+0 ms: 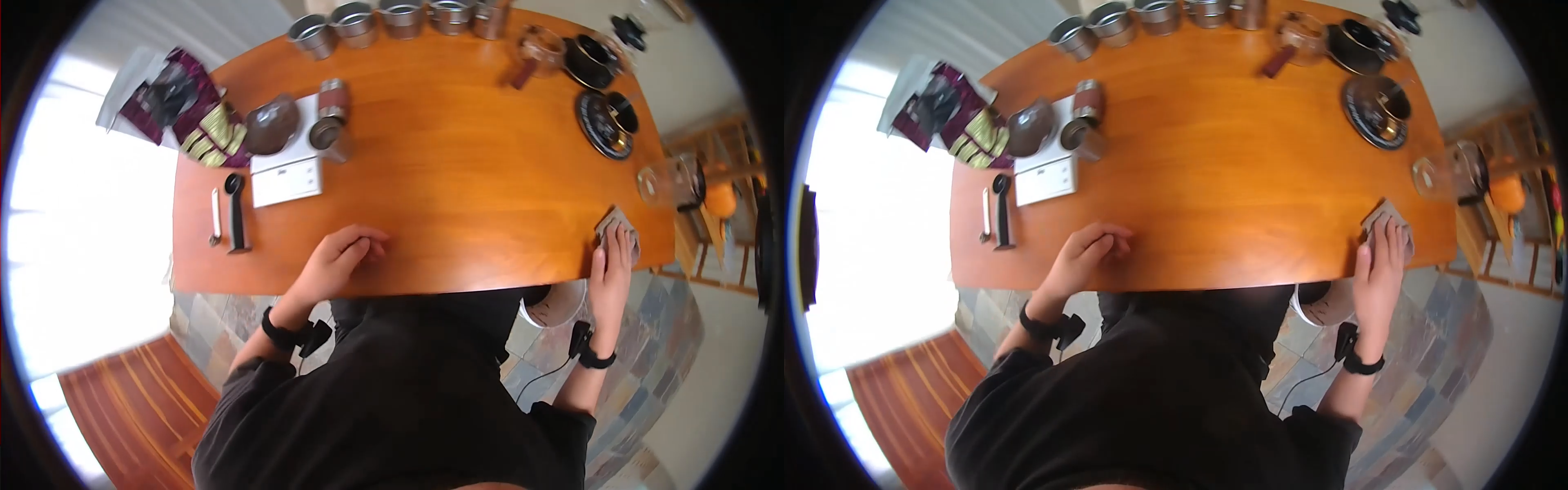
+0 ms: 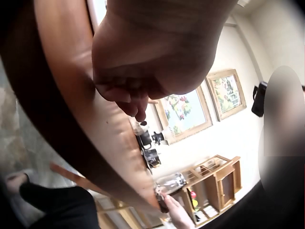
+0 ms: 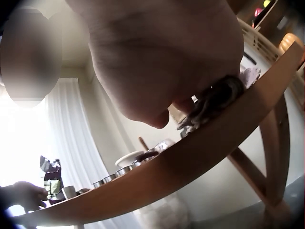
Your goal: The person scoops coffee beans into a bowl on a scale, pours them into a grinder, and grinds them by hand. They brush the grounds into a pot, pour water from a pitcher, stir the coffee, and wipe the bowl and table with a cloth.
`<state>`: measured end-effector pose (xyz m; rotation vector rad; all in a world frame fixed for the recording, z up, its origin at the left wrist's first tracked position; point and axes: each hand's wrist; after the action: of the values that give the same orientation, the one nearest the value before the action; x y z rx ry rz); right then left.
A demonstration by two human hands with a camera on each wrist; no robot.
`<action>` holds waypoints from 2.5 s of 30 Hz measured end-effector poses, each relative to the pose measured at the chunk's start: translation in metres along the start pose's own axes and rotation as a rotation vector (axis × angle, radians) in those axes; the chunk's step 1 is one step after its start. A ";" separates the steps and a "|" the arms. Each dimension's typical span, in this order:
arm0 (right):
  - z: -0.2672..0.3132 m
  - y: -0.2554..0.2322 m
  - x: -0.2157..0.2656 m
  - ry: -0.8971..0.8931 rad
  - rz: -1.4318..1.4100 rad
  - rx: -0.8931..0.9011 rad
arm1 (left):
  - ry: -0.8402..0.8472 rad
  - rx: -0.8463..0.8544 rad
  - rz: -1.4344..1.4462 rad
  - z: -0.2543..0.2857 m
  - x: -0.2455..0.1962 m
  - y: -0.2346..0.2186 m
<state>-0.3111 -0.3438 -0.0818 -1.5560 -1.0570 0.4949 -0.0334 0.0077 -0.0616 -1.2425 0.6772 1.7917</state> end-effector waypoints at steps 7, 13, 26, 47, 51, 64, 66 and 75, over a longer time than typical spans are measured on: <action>-0.002 0.027 0.178 -0.486 -0.323 0.297 | 0.237 -0.327 -0.235 0.057 0.028 -0.001; -0.010 0.034 0.231 -0.809 -0.469 0.546 | 0.246 -0.639 -0.564 0.079 0.039 -0.028; -0.055 0.050 0.291 -0.782 -0.216 0.502 | 0.540 -1.045 -0.792 0.113 0.110 -0.049; -0.090 0.064 0.260 -0.761 -0.320 0.491 | 0.504 -1.387 -0.952 0.111 0.173 -0.045; -0.099 0.042 0.198 -0.540 -0.221 0.403 | 0.370 -1.327 -0.965 0.116 0.149 -0.045; -0.024 0.033 0.160 -0.370 -0.419 0.249 | 0.319 -0.219 -1.032 -0.049 -0.152 -0.077; -0.023 0.034 0.159 -0.389 -0.431 0.192 | 0.132 -0.144 -1.204 -0.109 -0.161 -0.096; -0.022 0.038 0.149 -0.397 -0.523 0.147 | -0.476 0.105 -1.709 -0.237 -0.139 -0.124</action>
<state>-0.2051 -0.2309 -0.0770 -1.0131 -1.6320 0.5098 0.2105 -0.1635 -0.0155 -0.7224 -0.5286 0.4805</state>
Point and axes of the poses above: each hand's wrist, its own z-axis away from the middle knuckle, its own y-axis out of the palm, x = y × z
